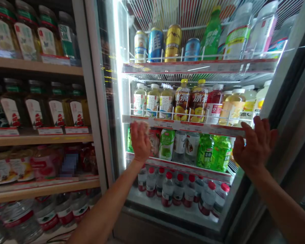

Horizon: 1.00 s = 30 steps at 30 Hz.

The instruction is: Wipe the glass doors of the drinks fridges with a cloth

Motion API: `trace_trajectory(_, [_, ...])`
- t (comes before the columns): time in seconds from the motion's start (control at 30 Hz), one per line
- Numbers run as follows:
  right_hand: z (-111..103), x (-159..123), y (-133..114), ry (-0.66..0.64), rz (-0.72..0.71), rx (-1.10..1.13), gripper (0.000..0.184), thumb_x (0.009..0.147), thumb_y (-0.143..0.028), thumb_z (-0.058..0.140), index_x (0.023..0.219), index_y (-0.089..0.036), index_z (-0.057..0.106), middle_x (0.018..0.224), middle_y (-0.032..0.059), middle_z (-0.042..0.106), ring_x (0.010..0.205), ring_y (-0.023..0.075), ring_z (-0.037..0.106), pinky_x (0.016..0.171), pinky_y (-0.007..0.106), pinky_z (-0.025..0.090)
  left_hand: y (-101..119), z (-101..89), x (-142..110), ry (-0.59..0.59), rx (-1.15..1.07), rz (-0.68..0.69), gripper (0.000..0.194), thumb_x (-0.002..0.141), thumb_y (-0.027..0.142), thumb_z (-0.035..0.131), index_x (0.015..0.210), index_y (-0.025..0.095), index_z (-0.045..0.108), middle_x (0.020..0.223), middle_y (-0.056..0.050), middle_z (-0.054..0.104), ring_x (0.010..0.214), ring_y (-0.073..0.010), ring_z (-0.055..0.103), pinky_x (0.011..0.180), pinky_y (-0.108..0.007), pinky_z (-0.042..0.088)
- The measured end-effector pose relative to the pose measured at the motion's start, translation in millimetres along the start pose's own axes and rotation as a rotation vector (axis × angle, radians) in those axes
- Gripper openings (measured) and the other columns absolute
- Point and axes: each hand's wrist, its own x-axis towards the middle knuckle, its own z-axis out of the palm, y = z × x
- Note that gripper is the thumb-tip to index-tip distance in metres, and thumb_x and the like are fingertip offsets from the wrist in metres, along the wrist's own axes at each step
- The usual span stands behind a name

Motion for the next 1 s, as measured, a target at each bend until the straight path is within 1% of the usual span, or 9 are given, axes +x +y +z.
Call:
trace_trajectory(0.13, [-2.9,-0.7,0.3,-0.021,0.006,0.01,0.052,0.079,-0.027,0.053,0.131,-0.024,0.046,0.14,0.0104,0.043,0.131,0.0287,0.036,0.107,0.051,0.026,22.8,4.8,-10.1,-0.294,-0.081,0.419,0.051,0.087,0.023,0.044,0.137,0.025,0.036,0.141,-0.005,0.042,0.135,-0.0213,0.03,0.11,-0.039,0.032])
trace_trajectory(0.3, [-4.8,-0.2,-3.7,-0.032,0.039,0.048,0.052,0.079,-0.024,0.051,0.131,-0.024,0.046,0.141,0.0095,0.041,0.132,0.0293,0.034,0.107,0.053,0.025,-32.4,-4.2,2.6,0.117,0.083,-0.206,0.053,0.092,0.021,0.034,0.143,0.017,0.022,0.15,-0.013,0.022,0.139,-0.0213,0.017,0.113,-0.04,0.022])
trace_trajectory(0.37, [-4.3,0.1,-4.3,-0.022,0.026,0.038,0.053,0.078,-0.023,0.052,0.131,-0.023,0.046,0.141,0.0106,0.042,0.132,0.0297,0.035,0.107,0.053,0.025,-20.9,-0.5,2.7,0.138,0.083,-0.241,0.053,0.091,0.021,0.035,0.143,0.017,0.022,0.15,-0.013,0.02,0.14,-0.0215,0.016,0.114,-0.041,0.022])
trace_trajectory(0.5, [-4.7,-0.2,-2.3,-0.033,0.024,0.042,0.053,0.079,-0.023,0.053,0.131,-0.024,0.046,0.141,0.0108,0.042,0.132,0.0299,0.035,0.107,0.053,0.025,38.1,12.4,-1.4,-0.229,-0.099,0.332,0.052,0.087,0.019,0.042,0.138,0.023,0.034,0.142,-0.006,0.04,0.138,-0.0199,0.022,0.112,-0.039,0.025])
trace_trajectory(0.57, [-5.1,-0.6,-1.3,-0.043,0.016,0.046,0.052,0.08,-0.023,0.053,0.131,-0.024,0.045,0.141,0.0111,0.041,0.132,0.03,0.034,0.107,0.053,0.025,37.5,12.2,2.9,-0.26,-0.111,0.41,0.049,0.086,0.021,0.043,0.135,0.023,0.039,0.139,-0.005,0.045,0.137,-0.0195,0.025,0.112,-0.038,0.027])
trace_trajectory(0.67, [-4.5,-1.0,-1.4,-0.025,0.003,0.033,0.053,0.079,-0.021,0.053,0.131,-0.023,0.045,0.14,0.0119,0.042,0.132,0.03,0.035,0.107,0.052,0.026,-3.6,4.2,14.7,-0.003,0.032,-0.001,0.047,0.09,0.022,0.039,0.137,0.019,0.036,0.144,-0.009,0.036,0.136,-0.0185,0.026,0.111,-0.036,0.028])
trace_trajectory(0.77, [-3.2,-1.2,-1.9,-0.017,0.004,0.019,0.054,0.078,-0.02,0.054,0.131,-0.023,0.045,0.14,0.0127,0.042,0.132,0.0303,0.035,0.108,0.052,0.025,-20.1,0.6,16.6,0.124,0.079,-0.173,0.052,0.091,0.018,0.035,0.141,0.01,0.023,0.15,-0.016,0.019,0.14,-0.0214,0.014,0.113,-0.042,0.021])
trace_trajectory(0.93, [-3.7,-1.8,-0.1,-0.034,0.006,0.018,0.052,0.079,-0.021,0.054,0.13,-0.024,0.045,0.14,0.0121,0.043,0.131,0.03,0.036,0.108,0.05,0.025,36.6,9.0,1.5,-0.248,-0.084,0.402,0.051,0.086,0.018,0.045,0.136,0.023,0.037,0.141,-0.005,0.042,0.137,-0.0201,0.024,0.113,-0.039,0.025])
trace_trajectory(1.0, [-4.1,-2.0,0.1,-0.035,-0.005,0.021,0.051,0.08,-0.022,0.053,0.13,-0.023,0.046,0.139,0.0121,0.043,0.131,0.0304,0.036,0.107,0.052,0.026,32.2,8.6,8.0,-0.241,-0.078,0.405,0.049,0.086,0.02,0.046,0.134,0.023,0.039,0.138,-0.005,0.046,0.136,-0.0192,0.028,0.113,-0.037,0.025])
